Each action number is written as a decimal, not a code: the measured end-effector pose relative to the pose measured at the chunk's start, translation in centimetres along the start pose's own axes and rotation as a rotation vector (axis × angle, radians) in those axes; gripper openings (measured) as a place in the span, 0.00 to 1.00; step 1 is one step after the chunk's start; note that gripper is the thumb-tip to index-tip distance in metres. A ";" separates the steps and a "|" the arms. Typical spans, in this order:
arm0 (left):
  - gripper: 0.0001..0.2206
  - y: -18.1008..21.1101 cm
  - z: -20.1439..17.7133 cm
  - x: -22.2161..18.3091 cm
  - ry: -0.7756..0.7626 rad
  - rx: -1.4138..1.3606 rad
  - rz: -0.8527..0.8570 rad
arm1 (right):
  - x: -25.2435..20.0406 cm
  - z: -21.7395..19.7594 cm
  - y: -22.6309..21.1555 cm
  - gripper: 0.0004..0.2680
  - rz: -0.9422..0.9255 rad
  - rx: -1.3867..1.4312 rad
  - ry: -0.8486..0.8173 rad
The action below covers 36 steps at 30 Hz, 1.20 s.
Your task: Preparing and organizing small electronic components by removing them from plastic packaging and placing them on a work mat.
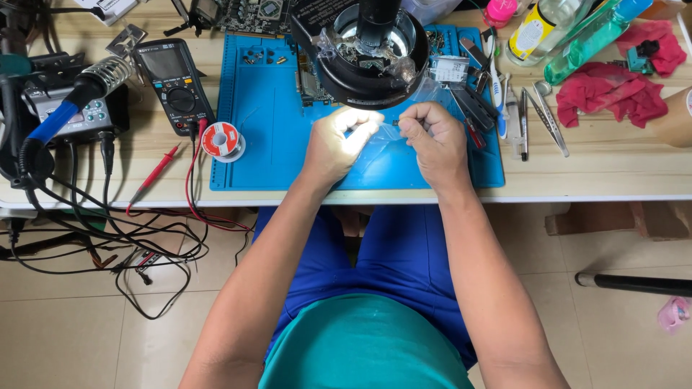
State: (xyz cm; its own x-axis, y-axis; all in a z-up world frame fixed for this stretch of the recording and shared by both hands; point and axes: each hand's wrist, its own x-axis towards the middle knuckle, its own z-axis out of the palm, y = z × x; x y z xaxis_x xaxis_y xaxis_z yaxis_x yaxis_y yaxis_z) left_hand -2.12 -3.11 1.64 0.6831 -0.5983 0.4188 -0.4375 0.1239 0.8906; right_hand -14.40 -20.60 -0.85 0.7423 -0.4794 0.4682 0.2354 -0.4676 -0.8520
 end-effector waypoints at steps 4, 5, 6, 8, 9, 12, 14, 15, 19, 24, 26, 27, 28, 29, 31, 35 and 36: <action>0.03 -0.3 0.0 0.0 -0.016 0.004 -0.011 | 0.0 0.1 0.3 0.05 -0.006 -0.009 -0.001; 0.03 -0.6 -0.1 0.1 -0.017 0.001 -0.021 | 0.0 0.1 0.4 0.05 -0.006 -0.015 -0.007; 0.03 -0.8 -0.1 0.2 -0.018 -0.003 -0.031 | -0.1 0.1 0.5 0.05 -0.007 -0.021 -0.013; 0.03 -1.4 -0.1 0.2 -0.014 -0.002 -0.039 | 0.0 0.0 0.2 0.04 -0.002 -0.019 -0.015; 0.04 -1.6 0.0 0.2 -0.010 -0.002 -0.047 | 0.0 0.0 0.1 0.04 0.001 -0.017 -0.016; 0.03 -2.2 0.0 0.1 -0.006 0.000 -0.048 | 0.0 -0.1 0.2 0.04 -0.005 0.002 -0.006; 0.04 -1.4 -0.2 0.2 -0.006 0.004 -0.046 | 0.0 0.0 0.1 0.04 0.002 0.016 -0.031; 0.04 -1.0 -0.3 0.2 -0.005 0.009 -0.044 | 0.0 0.1 0.1 0.04 0.010 0.030 -0.056; 0.04 -1.1 -0.3 0.1 -0.006 -0.005 -0.043 | 0.1 0.1 -0.8 0.04 0.002 0.023 -0.057; 0.03 -0.3 0.1 -0.3 -0.002 -0.065 -0.081 | 0.2 0.0 -1.3 0.02 -0.121 -0.014 -0.035; 0.03 -0.7 0.2 0.0 -0.001 -0.064 -0.101 | 0.1 -0.1 -1.5 0.04 -0.112 0.017 -0.024; 0.04 -1.0 0.1 0.1 -0.001 -0.061 -0.123 | 0.1 -0.1 -1.7 0.06 -0.102 0.050 -0.012; 0.04 -1.0 0.2 0.0 0.005 -0.064 -0.122 | 0.0 -0.1 -1.2 0.06 -0.105 0.048 -0.018; 0.04 -1.0 0.2 0.0 0.005 -0.079 -0.143 | 0.0 0.0 -0.7 0.07 -0.096 0.068 -0.021; 0.05 -0.8 0.1 0.0 0.012 -0.099 -0.164 | -0.1 0.1 -0.5 0.08 -0.089 0.086 -0.032; 0.04 -0.9 0.1 0.1 0.027 -0.092 -0.147 | -0.5 -0.2 0.0 0.05 -0.064 -0.048 -0.048; 0.04 -1.1 0.1 0.1 0.020 -0.092 -0.137 | -0.6 -0.4 0.4 0.04 -0.063 -0.101 -0.039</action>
State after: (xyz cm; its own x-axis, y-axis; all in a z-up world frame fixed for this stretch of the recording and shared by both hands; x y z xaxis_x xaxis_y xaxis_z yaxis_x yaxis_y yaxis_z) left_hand -1.63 -3.38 0.69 0.7443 -0.5990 0.2952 -0.2851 0.1147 0.9516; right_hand -15.03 -20.73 -1.37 0.7519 -0.4185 0.5094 0.2196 -0.5695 -0.7921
